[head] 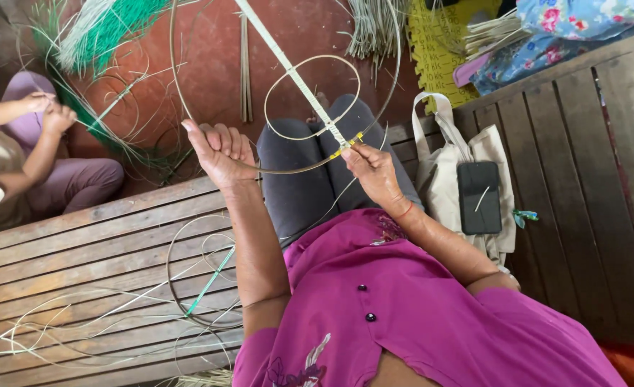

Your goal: Bending and measuring thin wooden strips to create circular frames

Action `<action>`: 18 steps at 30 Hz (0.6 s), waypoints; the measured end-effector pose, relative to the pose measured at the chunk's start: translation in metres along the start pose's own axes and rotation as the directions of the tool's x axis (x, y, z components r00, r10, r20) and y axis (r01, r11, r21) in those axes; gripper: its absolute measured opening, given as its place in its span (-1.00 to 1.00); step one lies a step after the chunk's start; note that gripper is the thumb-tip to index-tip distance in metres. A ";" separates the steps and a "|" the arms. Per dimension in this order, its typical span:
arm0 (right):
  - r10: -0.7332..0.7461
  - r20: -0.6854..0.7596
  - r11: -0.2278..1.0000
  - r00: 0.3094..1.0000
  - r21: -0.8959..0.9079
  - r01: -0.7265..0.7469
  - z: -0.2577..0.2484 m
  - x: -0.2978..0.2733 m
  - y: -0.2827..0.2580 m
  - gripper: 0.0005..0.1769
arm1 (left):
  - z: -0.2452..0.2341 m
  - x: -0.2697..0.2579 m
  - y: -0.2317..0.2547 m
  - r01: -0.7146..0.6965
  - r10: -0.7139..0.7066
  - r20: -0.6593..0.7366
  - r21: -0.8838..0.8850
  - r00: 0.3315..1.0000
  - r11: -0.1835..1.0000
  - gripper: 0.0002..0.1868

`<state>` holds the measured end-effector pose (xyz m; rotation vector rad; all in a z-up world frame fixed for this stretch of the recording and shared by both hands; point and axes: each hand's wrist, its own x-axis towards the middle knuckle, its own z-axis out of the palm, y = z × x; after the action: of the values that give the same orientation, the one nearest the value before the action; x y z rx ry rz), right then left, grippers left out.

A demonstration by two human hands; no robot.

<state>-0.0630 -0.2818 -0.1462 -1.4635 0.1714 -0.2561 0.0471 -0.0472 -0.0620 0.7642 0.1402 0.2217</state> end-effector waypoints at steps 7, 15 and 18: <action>0.033 -0.043 0.985 0.999 0.169 -0.025 0.010 0.000 0.009 -0.85 | 0.018 0.001 0.008 0.046 -0.047 0.014 0.044 0.999 0.998 -0.45; 0.124 -0.085 0.927 0.989 0.365 -0.085 0.041 0.006 0.018 -0.87 | 0.010 -0.008 -0.042 0.061 -0.067 -0.044 -0.124 0.997 0.990 -0.51; 0.144 -0.059 0.915 0.988 0.387 -0.110 0.045 0.001 0.031 -0.86 | -0.003 -0.005 -0.052 0.045 -0.038 0.032 -0.258 0.999 0.965 -0.44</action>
<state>-0.0473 -0.2359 -0.1721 -1.0477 0.2706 -0.2317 0.0492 -0.0825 -0.1005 0.5037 0.0992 0.1857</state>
